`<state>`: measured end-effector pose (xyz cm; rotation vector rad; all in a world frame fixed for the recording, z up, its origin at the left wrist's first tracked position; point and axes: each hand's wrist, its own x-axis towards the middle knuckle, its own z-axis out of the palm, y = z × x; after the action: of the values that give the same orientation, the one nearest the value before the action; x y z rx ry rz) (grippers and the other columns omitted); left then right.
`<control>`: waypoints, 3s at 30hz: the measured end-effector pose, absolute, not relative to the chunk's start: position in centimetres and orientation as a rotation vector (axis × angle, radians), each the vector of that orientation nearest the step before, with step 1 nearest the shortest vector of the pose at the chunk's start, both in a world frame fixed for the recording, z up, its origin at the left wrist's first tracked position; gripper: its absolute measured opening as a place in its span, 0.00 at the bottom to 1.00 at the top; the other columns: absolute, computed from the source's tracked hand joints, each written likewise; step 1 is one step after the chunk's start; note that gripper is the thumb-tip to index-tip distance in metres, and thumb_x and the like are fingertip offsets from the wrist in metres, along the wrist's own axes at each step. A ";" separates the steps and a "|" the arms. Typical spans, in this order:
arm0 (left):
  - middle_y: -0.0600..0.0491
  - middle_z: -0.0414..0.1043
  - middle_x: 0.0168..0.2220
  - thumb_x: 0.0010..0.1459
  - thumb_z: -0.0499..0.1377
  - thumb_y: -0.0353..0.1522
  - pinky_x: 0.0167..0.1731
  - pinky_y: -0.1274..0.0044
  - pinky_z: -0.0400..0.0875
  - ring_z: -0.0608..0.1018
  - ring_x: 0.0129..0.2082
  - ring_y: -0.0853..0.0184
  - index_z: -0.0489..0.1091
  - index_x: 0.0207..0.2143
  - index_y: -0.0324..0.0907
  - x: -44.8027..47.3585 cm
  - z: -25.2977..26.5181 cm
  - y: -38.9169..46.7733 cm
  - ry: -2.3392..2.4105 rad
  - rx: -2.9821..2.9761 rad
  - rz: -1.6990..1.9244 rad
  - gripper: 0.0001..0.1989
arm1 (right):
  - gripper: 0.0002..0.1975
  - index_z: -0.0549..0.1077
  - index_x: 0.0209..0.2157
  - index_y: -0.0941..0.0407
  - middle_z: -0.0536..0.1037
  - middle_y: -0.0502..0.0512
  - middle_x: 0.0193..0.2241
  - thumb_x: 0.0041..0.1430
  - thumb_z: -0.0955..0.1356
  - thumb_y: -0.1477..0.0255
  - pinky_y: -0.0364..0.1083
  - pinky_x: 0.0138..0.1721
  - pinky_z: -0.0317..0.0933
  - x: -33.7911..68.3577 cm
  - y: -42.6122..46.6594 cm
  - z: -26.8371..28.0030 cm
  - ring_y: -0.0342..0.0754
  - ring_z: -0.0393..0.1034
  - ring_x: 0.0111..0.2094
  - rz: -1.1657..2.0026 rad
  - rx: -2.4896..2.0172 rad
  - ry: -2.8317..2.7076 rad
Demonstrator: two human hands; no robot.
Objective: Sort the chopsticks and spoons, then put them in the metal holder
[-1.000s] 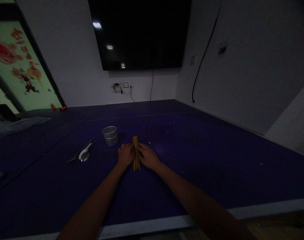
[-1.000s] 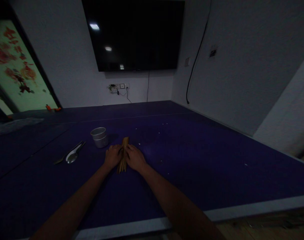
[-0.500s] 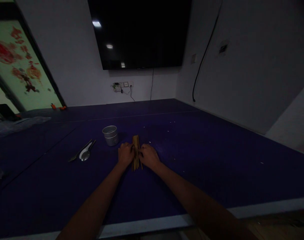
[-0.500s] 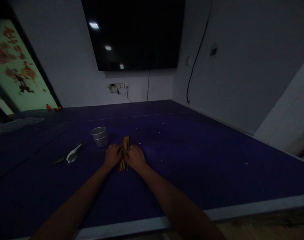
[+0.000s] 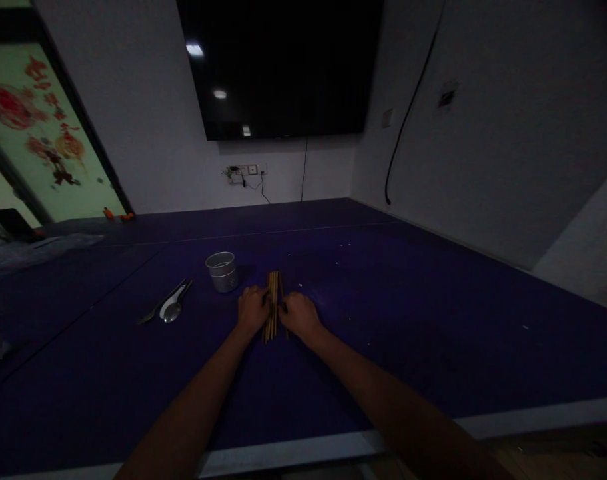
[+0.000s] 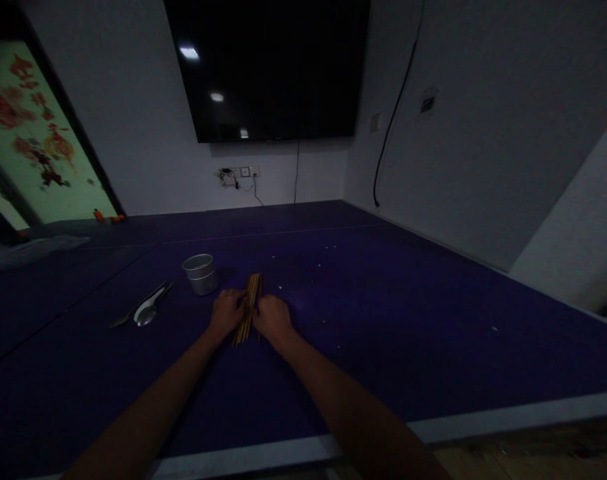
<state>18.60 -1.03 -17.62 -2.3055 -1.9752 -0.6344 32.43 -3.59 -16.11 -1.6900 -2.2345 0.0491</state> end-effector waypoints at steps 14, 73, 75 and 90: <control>0.48 0.73 0.39 0.61 0.46 0.39 0.41 0.73 0.62 0.71 0.41 0.64 0.71 0.39 0.40 18.8 -17.3 -1.1 -1.923 -2.267 -0.943 0.18 | 0.13 0.77 0.34 0.61 0.78 0.67 0.33 0.58 0.61 0.75 0.46 0.35 0.64 32.4 -3.6 -15.7 0.53 0.74 0.35 0.039 -1.849 -2.101; 0.42 0.74 0.36 0.61 0.43 0.37 0.42 0.68 0.63 0.74 0.43 0.57 0.74 0.35 0.38 18.2 -15.1 -2.0 -1.955 -2.189 -0.150 0.21 | 0.18 0.76 0.40 0.54 0.76 0.54 0.43 0.51 0.62 0.83 0.48 0.51 0.60 32.6 -1.2 -18.9 0.48 0.68 0.48 0.359 -0.901 -2.218; 0.42 0.74 0.36 0.60 0.43 0.36 0.42 0.68 0.64 0.73 0.43 0.57 0.74 0.35 0.37 18.1 -15.3 -2.0 -1.962 -2.182 -0.143 0.21 | 0.19 0.76 0.41 0.54 0.77 0.54 0.43 0.50 0.63 0.83 0.49 0.52 0.60 32.6 -1.1 -19.0 0.48 0.69 0.48 0.351 -0.893 -2.207; 0.43 0.72 0.40 0.61 0.41 0.38 0.43 0.68 0.64 0.71 0.45 0.58 0.72 0.37 0.38 17.9 -15.8 -1.9 -1.869 -2.259 -0.165 0.22 | 0.21 0.69 0.51 0.58 0.71 0.61 0.51 0.55 0.62 0.79 0.54 0.56 0.54 32.7 -1.1 -19.4 0.52 0.63 0.54 0.283 -1.022 -2.241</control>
<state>17.86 -1.91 -15.75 -2.2592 -1.8691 -0.1645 32.75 -1.06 -19.39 -1.0222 -2.2411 0.2829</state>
